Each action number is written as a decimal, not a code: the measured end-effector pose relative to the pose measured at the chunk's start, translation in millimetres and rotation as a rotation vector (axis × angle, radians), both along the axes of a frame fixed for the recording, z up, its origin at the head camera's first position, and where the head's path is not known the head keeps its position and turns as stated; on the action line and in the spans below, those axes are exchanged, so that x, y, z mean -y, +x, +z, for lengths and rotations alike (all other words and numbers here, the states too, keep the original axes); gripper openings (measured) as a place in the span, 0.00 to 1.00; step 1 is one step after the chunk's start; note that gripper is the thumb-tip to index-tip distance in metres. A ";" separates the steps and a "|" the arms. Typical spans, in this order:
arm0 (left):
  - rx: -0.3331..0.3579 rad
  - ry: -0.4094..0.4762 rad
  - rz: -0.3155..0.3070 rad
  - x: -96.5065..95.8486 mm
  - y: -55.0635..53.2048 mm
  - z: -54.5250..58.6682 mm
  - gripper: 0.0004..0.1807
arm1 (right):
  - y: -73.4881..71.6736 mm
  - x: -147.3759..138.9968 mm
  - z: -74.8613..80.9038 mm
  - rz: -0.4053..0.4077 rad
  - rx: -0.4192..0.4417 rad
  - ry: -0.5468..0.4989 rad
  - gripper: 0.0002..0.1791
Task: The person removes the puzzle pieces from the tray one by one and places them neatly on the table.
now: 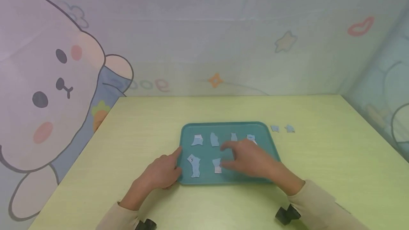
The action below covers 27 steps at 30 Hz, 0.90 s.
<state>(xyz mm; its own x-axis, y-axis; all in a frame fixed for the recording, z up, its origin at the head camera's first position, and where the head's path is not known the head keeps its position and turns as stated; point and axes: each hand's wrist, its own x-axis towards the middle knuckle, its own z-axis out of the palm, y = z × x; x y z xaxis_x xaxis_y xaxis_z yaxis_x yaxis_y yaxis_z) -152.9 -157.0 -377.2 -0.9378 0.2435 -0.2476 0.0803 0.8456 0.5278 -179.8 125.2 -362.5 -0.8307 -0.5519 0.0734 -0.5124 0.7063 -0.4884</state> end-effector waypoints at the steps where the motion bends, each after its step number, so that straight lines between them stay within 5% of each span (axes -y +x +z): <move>1: -0.001 0.000 0.000 0.1 -0.1 -0.3 0.39 | -0.1 1.0 -1.9 0.001 0.006 0.004 0.22; 27: -0.012 -0.009 -0.006 -0.5 -0.5 -0.2 0.39 | -2.3 5.3 -22.3 0.021 -0.049 0.117 0.24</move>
